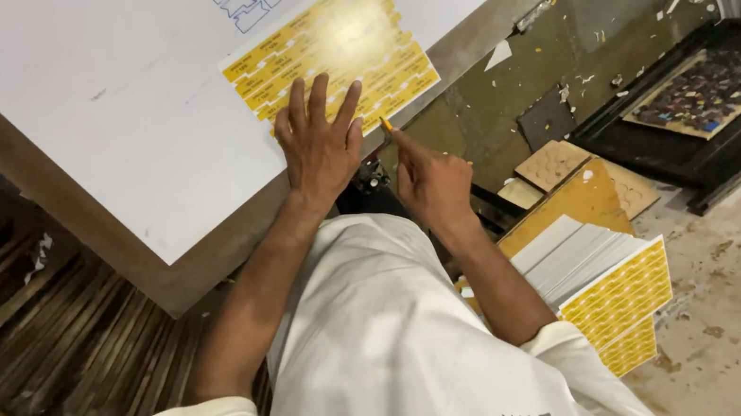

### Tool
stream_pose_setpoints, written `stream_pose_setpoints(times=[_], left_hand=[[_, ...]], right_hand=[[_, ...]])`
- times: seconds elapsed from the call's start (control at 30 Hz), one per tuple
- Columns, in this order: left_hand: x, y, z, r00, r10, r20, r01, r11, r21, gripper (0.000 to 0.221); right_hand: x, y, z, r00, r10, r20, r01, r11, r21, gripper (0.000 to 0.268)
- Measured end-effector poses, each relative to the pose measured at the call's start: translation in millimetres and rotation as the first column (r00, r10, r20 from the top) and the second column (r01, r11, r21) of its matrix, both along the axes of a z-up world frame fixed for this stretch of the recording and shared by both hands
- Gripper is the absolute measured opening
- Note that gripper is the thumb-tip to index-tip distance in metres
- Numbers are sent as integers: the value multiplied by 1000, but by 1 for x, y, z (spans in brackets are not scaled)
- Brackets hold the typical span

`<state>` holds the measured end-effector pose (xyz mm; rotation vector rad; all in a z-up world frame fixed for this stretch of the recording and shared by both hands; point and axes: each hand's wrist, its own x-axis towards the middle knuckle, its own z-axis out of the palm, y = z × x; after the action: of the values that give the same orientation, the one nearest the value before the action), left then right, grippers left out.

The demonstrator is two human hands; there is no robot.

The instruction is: Aligning, marking, and trimming product labels on a work surface.

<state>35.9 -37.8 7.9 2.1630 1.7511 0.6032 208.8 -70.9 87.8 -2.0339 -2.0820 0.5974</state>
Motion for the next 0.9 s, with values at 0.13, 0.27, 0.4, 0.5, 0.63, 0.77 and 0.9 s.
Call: stream_pose_setpoints(times=[0.13,0.27,0.4,0.5,0.63,0.77,0.9], left_hand=[[-2,2,-1,1000,-6,17,6,1000,-4,54],[-2,1,-2,1000,7,20,-7,1000,2,52],[-2,2,2,999,-7,31,7,1000,6,54],[0,-5,0,997,-20,77,20,1000,-2,53],[-5,14,2,992,-65,104,67,998,-10,51],[-20,17,7,961,-273,53,274,962,-12,60],[-26,29,4,921,-362,147,366,931,-3,52]], right_hand=[[1,4,-8,999,45,22,-44,998,-34,49],[3,8,-6,996,86,-23,-86,996,-32,53],[4,16,12,965,203,168,-175,970,-169,55],[27,-11,26,941,260,216,-226,959,-172,50],[61,-15,33,993,71,94,-59,991,-122,47],[73,-11,28,996,48,79,-51,998,38,29],[58,2,24,999,18,-39,-17,1000,19,36]])
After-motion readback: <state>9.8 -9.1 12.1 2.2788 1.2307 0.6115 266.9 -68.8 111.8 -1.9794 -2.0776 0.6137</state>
